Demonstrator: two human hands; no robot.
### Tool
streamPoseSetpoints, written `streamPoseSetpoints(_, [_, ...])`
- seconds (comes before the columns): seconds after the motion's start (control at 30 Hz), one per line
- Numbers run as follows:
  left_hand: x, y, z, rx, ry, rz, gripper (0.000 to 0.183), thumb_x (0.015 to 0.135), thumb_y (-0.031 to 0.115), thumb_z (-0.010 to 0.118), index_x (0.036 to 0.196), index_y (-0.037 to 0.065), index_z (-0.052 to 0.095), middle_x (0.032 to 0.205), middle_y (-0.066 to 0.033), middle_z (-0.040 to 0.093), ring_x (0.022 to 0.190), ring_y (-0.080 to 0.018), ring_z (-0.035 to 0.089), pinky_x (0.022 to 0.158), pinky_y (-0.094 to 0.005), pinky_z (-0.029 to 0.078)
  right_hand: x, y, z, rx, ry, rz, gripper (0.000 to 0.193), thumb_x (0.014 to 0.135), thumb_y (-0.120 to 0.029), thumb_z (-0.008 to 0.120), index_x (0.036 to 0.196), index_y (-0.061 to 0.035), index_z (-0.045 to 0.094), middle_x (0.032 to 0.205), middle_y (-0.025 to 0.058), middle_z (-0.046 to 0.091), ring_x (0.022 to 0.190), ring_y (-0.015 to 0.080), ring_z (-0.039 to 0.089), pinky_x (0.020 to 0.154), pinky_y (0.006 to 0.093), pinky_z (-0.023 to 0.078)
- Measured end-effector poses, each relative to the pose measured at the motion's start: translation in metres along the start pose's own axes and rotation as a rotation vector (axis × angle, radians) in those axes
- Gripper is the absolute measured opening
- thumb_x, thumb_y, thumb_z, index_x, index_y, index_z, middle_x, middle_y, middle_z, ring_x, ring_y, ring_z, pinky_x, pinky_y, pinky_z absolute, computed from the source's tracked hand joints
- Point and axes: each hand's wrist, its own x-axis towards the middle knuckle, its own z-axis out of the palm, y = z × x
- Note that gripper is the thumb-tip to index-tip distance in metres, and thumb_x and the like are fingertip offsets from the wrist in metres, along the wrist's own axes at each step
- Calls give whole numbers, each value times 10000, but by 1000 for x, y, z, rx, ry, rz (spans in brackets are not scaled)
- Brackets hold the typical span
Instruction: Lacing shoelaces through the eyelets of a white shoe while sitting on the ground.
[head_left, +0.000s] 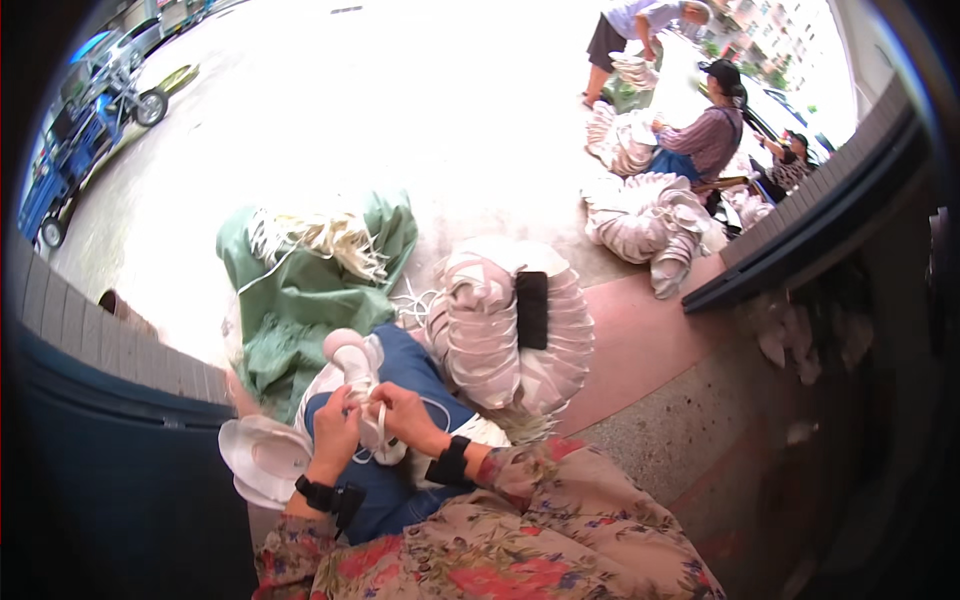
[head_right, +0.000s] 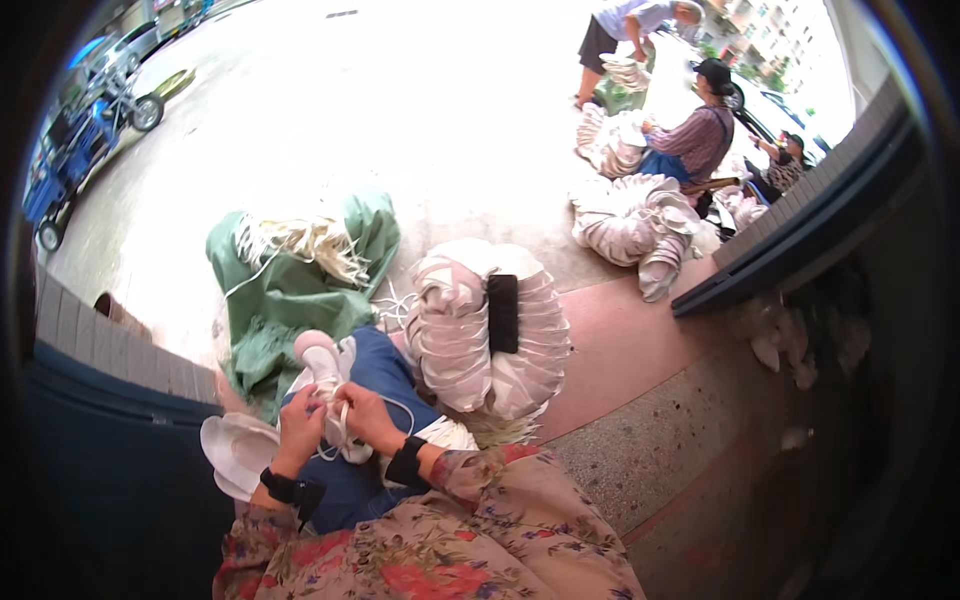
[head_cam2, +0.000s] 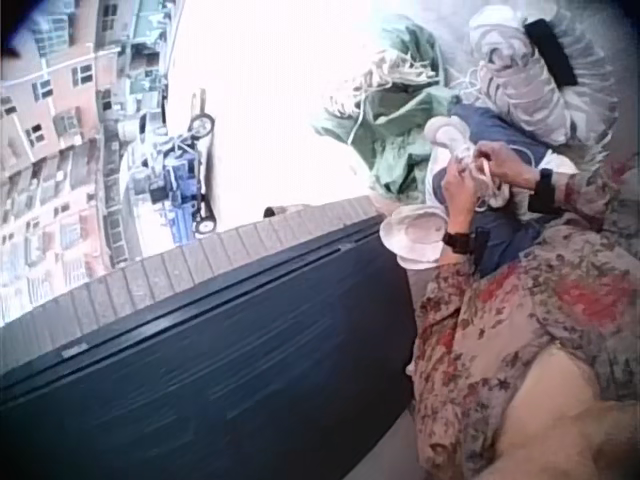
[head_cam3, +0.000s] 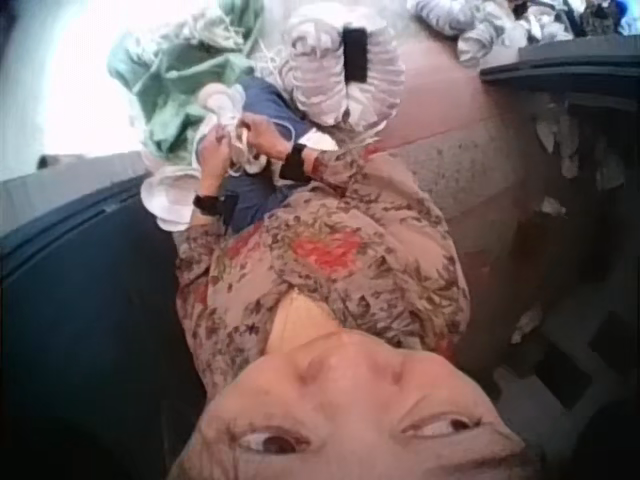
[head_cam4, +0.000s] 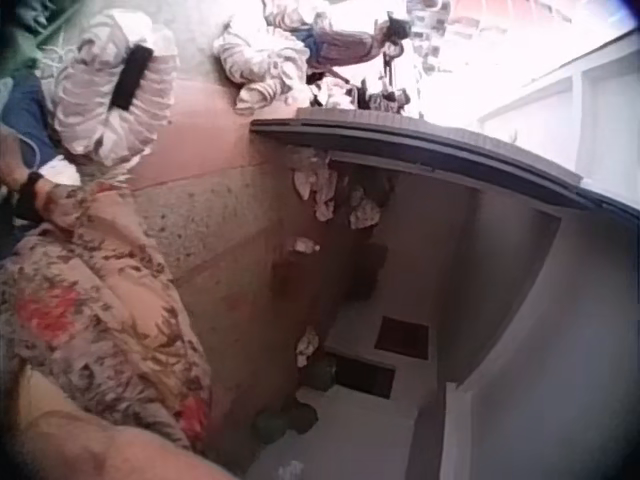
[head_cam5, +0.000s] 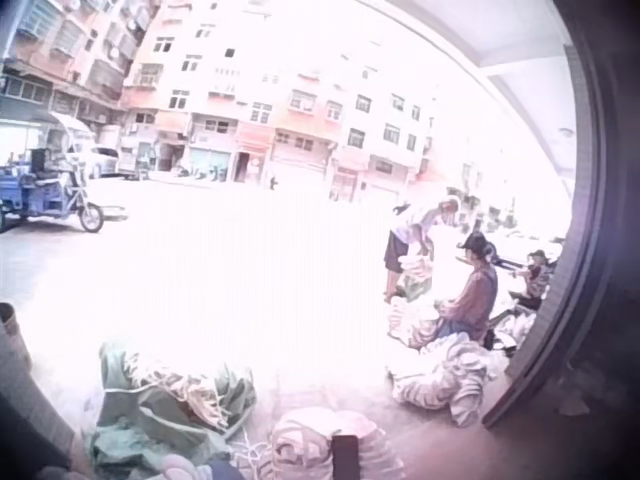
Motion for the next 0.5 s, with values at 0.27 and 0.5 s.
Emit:
streamPoseSetpoints(0.27, [-2, -2, 0, 48, 21, 6, 414, 755, 7, 614, 1161, -43, 548, 789, -146, 667, 715, -239, 655, 689, -331, 500, 1, 5, 12, -166, 68, -45, 136, 826, -127, 590, 913, -24, 611, 807, 194, 636, 751, 340, 632, 657, 388, 483])
streamPoseSetpoints(0.5, [3, -1, -2, -103, -99, -135, 404, 742, 11, 629, 1136, -31, 550, 672, -75, 581, 590, -167, 574, 590, -309, 483, 4, 11, 11, -177, 49, -109, 179, 813, -118, 587, 962, -20, 606, 841, 210, 634, 792, 364, 622, 702, 398, 485])
